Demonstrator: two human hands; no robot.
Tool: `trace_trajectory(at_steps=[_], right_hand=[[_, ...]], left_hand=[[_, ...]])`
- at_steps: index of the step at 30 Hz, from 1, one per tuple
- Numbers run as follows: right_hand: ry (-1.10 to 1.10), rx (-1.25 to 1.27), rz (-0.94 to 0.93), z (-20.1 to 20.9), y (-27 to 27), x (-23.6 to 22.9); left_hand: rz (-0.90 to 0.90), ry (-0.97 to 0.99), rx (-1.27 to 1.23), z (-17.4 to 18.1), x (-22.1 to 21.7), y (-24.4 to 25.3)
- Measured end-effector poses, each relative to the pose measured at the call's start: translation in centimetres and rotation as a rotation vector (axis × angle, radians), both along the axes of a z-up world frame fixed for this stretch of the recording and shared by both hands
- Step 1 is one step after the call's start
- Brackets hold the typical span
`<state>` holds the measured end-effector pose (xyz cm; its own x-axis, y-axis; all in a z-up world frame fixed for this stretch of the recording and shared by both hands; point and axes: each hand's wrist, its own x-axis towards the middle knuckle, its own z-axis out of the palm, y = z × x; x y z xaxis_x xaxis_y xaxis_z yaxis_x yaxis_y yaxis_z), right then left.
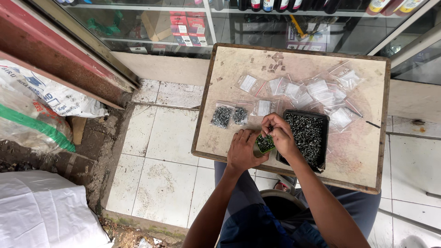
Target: The person sits at a low table and sorts small metal screws from a black tray into a green plastic scoop. They then pour the collected screws from the scoop into a small clear plastic bag and place the filled bag on the table.
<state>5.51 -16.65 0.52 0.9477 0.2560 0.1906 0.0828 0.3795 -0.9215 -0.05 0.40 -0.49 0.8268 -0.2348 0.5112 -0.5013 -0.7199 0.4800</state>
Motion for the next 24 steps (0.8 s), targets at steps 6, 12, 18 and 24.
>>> trace_trajectory(at_steps=[6, 12, 18, 24], right_hand=[[0.005, 0.0, 0.01, -0.4, 0.0, 0.1], [-0.039, -0.02, 0.003, 0.0, -0.1, -0.2], [-0.07, -0.023, 0.021, -0.3, -0.2, -0.1], [-0.067, 0.01, 0.024, -0.3, -0.2, -0.1]], left_hand=[[0.012, -0.05, -0.007, -0.5, 0.4, -0.1], [-0.002, -0.051, 0.012, 0.1, 0.5, -0.2], [-0.002, -0.05, 0.009, 0.4, 0.6, -0.3], [0.002, -0.066, 0.015, 0.5, 0.6, -0.4]])
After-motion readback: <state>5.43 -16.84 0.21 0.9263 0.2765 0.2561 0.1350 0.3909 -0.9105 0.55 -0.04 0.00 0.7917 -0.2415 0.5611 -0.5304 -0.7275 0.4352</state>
